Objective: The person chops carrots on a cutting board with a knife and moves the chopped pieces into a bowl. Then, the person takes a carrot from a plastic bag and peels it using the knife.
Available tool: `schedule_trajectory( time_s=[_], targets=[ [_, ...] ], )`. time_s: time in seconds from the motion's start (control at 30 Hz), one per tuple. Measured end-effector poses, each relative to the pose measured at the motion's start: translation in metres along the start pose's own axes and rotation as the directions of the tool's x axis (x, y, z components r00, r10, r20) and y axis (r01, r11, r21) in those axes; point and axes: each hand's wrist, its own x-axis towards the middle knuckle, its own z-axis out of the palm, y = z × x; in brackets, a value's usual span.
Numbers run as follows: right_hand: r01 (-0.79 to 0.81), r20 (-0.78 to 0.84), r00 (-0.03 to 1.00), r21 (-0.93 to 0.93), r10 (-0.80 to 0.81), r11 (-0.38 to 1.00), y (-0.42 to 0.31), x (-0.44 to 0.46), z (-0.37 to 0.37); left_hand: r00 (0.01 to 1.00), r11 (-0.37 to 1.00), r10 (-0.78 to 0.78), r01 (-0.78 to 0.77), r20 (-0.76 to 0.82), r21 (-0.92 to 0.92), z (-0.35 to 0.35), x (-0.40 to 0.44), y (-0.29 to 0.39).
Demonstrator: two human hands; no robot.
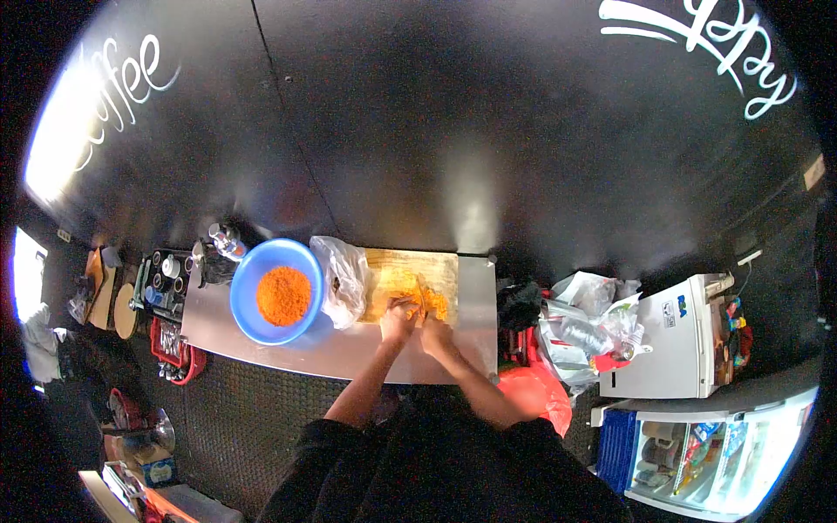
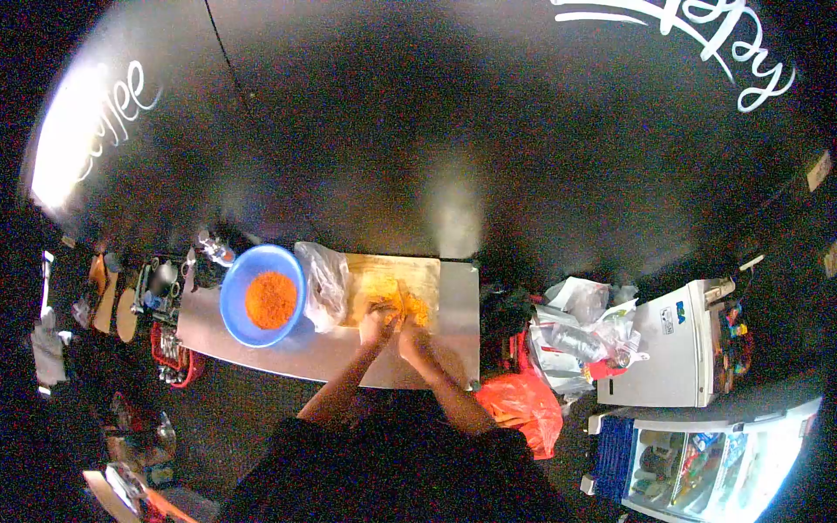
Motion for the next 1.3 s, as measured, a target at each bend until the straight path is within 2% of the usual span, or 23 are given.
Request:
schedule_trajectory(
  time_s=[0.03,0.1,0.13,0.2,0.23,0.33,0.4,0.43,0.47,0.53,0.6,0.67,0.7,0.73,0.8,0.87,0.93,1.0,1.03,1.1,1.17,1.23,1.3],
  targets=[
    [0.003,0.001,1.000,0.000,-0.003,1.000,0.002,0.000,0.008,0.999,0.999,0.048,-0.048,0.003,0.006,-0.001,0.000,-0.002],
    [-0.045,-0.119,0.992,0.033,0.049,0.998,0.005,0.002,0.026,0.999,0.999,0.044,-0.044,0.030,-0.024,0.000,0.000,-0.006],
    [-0.044,-0.119,0.992,0.035,0.048,0.998,0.006,0.008,0.028,0.997,0.998,0.044,-0.040,0.060,-0.054,0.002,0.000,-0.010],
    [-0.160,0.013,0.987,0.185,0.160,0.970,0.007,0.018,0.026,0.995,0.992,0.100,-0.098,0.020,-0.077,0.003,-0.002,-0.017],
    [-0.163,0.010,0.986,0.187,0.164,0.969,0.008,0.020,0.020,0.987,0.983,0.157,-0.159,-0.031,-0.094,0.003,-0.001,-0.019],
    [0.003,0.006,1.000,0.005,-0.003,1.000,0.019,0.018,-0.016,0.985,0.959,0.161,-0.172,-0.069,-0.225,-0.002,-0.004,-0.019],
    [0.109,0.021,0.994,-0.121,-0.108,0.987,0.030,0.014,-0.052,0.980,0.949,0.177,-0.196,-0.095,-0.247,0.004,-0.007,-0.026],
    [0.101,0.181,0.980,-0.099,-0.082,0.990,0.036,0.017,-0.069,0.974,0.940,0.190,-0.217,-0.126,-0.264,0.005,-0.007,-0.027],
    [0.101,0.179,0.980,-0.101,-0.082,0.990,0.042,0.016,-0.075,0.973,0.939,0.190,-0.218,-0.127,-0.265,0.006,-0.006,-0.028],
    [0.083,0.147,0.987,-0.118,-0.066,0.990,0.052,0.012,-0.077,0.990,0.954,0.114,-0.133,-0.085,-0.268,0.006,-0.005,-0.027],
    [0.061,0.138,0.989,-0.118,-0.044,0.991,0.060,0.008,-0.065,0.983,0.945,0.136,-0.167,-0.125,-0.283,0.010,0.000,-0.030],
    [0.116,-0.021,0.993,-0.135,-0.120,0.984,0.066,0.003,-0.045,0.974,0.935,0.156,-0.200,-0.165,-0.293,0.012,0.005,-0.030],
    [0.051,0.076,0.996,-0.109,-0.043,0.993,0.060,0.001,-0.049,0.974,0.932,0.145,-0.192,-0.172,-0.307,0.012,0.007,-0.030],
    [0.050,0.077,0.996,-0.108,-0.042,0.993,0.062,0.002,-0.039,0.975,0.929,0.133,-0.185,-0.178,-0.320,0.013,0.008,-0.029],
    [0.050,-0.056,0.997,-0.180,-0.061,0.982,0.060,0.003,-0.027,0.972,0.930,0.141,-0.196,-0.191,-0.311,0.014,0.010,-0.029],
    [0.044,-0.038,0.998,-0.170,-0.052,0.984,0.059,0.004,-0.029,0.968,0.931,0.151,-0.207,-0.200,-0.302,0.017,0.009,-0.030],
    [0.038,-0.022,0.999,-0.158,-0.042,0.987,0.061,0.004,-0.019,0.984,0.917,-0.002,-0.069,-0.176,-0.394,0.012,0.006,-0.023],
    [0.074,-0.247,0.955,-0.346,-0.167,0.935,0.056,-0.002,-0.010,0.981,0.930,0.033,-0.100,-0.192,-0.352,0.009,0.005,-0.022],
    [0.076,-0.248,0.954,-0.344,-0.168,0.936,0.051,-0.004,-0.008,0.976,0.941,0.065,-0.129,-0.208,-0.313,0.010,0.005,-0.023],
    [-0.070,-0.104,0.993,-0.085,0.061,0.994,0.043,-0.009,-0.005,0.969,0.938,0.087,-0.158,-0.232,-0.310,0.014,0.007,-0.027],
    [-0.054,-0.100,0.994,-0.089,0.045,0.995,0.040,0.001,-0.010,0.962,0.935,0.108,-0.185,-0.253,-0.304,0.020,0.005,-0.035],
    [-0.051,-0.099,0.994,-0.092,0.042,0.994,0.041,0.004,-0.013,0.980,0.904,0.036,-0.116,-0.198,-0.412,0.017,0.003,-0.029],
    [-0.041,0.013,0.999,0.001,0.041,0.999,0.041,0.006,-0.017,0.975,0.906,0.052,-0.136,-0.214,-0.401,0.018,0.004,-0.029]
  ],
)
